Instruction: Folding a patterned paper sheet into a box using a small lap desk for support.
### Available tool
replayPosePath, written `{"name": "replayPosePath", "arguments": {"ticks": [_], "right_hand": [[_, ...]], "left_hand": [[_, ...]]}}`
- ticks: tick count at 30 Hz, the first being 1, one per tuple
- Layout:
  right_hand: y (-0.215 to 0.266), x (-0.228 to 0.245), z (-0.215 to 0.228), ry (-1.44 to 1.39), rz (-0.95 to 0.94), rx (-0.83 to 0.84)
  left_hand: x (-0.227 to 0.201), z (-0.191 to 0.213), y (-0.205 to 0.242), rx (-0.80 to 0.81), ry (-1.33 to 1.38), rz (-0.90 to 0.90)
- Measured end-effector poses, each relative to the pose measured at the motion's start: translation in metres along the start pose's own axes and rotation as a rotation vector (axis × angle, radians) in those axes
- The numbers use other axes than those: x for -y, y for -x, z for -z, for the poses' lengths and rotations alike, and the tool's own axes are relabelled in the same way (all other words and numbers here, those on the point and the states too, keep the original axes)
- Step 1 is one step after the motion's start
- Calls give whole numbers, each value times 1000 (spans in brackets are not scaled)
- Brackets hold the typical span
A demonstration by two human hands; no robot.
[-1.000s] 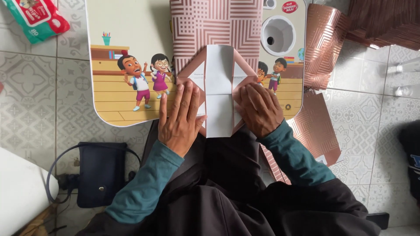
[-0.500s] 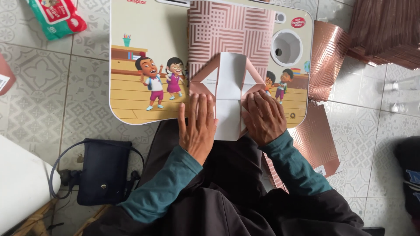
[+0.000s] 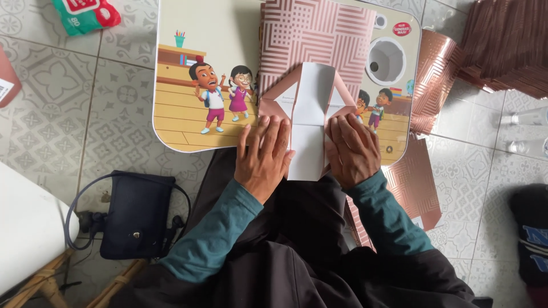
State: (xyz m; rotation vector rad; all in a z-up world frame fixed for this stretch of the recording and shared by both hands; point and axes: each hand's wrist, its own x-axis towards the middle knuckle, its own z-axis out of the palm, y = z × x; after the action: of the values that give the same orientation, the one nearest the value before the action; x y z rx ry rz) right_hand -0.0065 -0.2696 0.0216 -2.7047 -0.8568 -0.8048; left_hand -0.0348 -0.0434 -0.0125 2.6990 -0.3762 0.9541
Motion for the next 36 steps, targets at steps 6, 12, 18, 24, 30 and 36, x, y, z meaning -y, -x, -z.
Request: {"name": "replayPosePath", "arguments": {"ticks": [6,12,18,24,30,36], "right_hand": [[2,18,-14,72,-56,30],[-3,34,-18,73,-91,34],[2,33,-20,23,-116,79],[-16,48,-14,38,-148,88],[-10,26,-12,1,-159,89],[8,-10,-10,-119,-156,143]], "left_hand": [[5,3,-11,41,8,-41],[0,2,-15,53,-26,-68],[-3,6,-18,69,-52,-101],[-1,7,-24,49,-40,-113],[11,8,-46,-68,27,-173],[34,-25,-34,-58,23,-208]]}}
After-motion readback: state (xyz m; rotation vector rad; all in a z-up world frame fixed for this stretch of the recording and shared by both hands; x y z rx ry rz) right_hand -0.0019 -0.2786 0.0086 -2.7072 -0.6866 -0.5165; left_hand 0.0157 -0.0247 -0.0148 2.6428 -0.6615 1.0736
